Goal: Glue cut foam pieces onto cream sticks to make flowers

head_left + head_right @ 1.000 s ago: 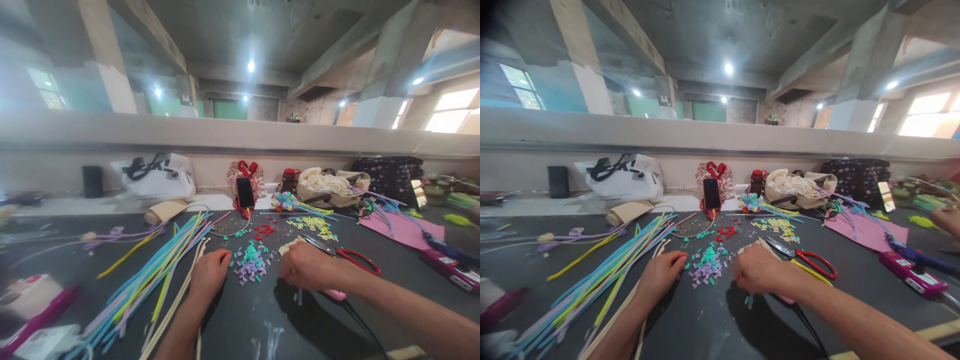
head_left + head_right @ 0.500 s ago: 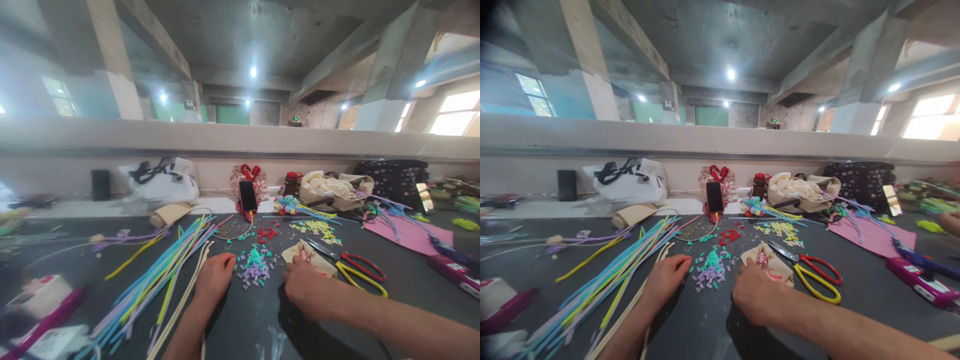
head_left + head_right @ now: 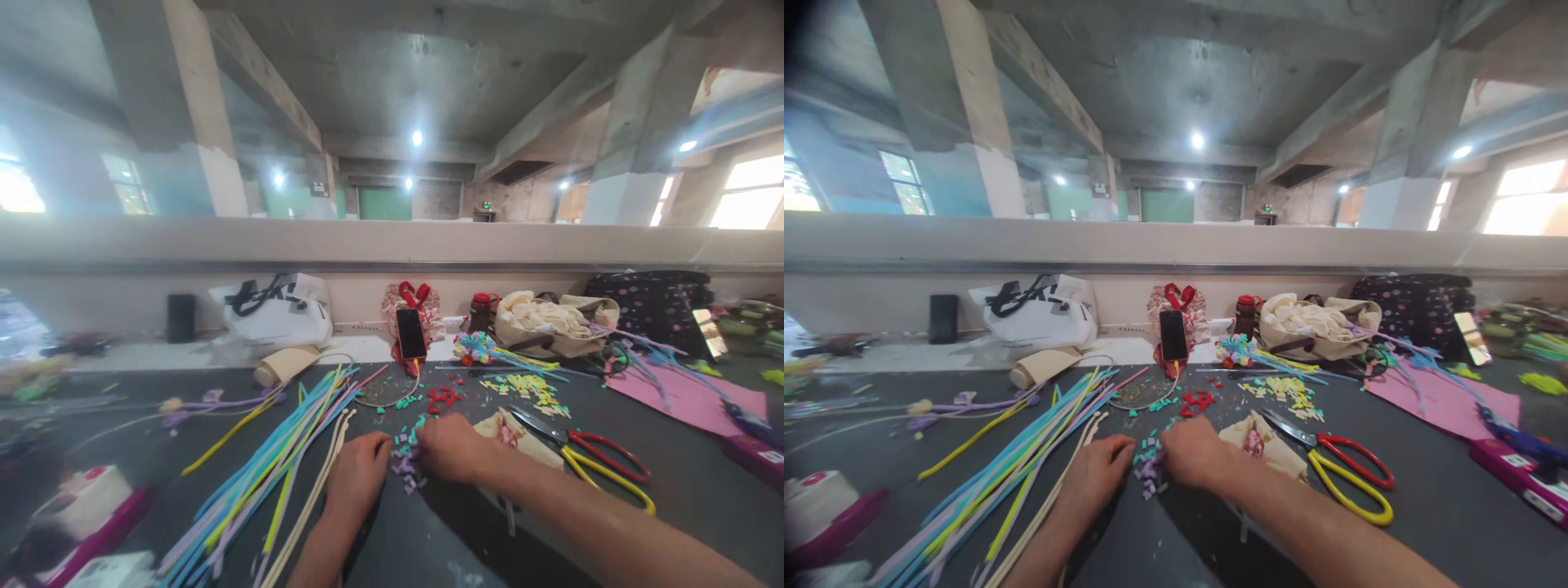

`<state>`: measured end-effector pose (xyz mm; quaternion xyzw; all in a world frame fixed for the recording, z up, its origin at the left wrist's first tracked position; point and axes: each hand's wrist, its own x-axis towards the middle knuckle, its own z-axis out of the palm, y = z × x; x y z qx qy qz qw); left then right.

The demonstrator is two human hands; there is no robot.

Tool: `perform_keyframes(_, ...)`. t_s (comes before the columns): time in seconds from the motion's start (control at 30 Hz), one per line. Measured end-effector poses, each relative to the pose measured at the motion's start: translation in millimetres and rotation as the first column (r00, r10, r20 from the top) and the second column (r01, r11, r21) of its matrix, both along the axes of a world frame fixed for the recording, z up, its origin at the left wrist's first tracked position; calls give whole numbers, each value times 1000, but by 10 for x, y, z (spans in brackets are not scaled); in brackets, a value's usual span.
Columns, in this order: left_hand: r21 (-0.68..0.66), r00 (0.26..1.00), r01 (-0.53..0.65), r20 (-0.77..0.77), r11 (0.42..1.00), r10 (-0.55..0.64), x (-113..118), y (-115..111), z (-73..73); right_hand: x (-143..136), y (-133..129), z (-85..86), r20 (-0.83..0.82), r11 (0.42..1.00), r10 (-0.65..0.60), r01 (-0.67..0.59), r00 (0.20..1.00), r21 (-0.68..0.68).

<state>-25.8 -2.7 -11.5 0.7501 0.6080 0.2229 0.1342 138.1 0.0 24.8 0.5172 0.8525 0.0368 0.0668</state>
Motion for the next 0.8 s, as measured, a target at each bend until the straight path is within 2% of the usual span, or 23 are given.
perform_keyframes(0.1, 9, 1000, -24, -14, 1000, 24, -3, -5, 6, 179, 185, 144, 17, 999, -30, 29, 999, 45)
perform_keyframes(0.17, 15, 1000, -18, -7, 1000, 18, 7, -14, 14, 325, 207, 173, 40, 1000, -10, 9, 999, 15)
perform_keyframes(0.33, -28, 997, 78, 20, 997, -77, 77, -59, 21, 417, 102, 27, 50, 996, 39, -35, 998, -82)
perform_keyframes(0.43, -52, 993, 117, 28, 992, -116, 125, -83, 7, 392, 134, 40, -57, 998, 50, -52, 997, -26)
perform_keyframes(0.57, -54, 984, 177, 21, 983, -176, 174, -115, -2, 541, 143, 226, -232, 996, 14, 7, 973, 86)
perform_keyframes(0.67, -37, 957, 289, -2, 957, -289, 210, -150, 4, 767, -20, 327, -333, 989, -29, 74, 942, 124)
perform_keyframes(0.8, -73, 902, 426, -35, 902, -430, 252, -195, 2, 1058, -326, 323, -459, 978, -104, 174, 882, 113)
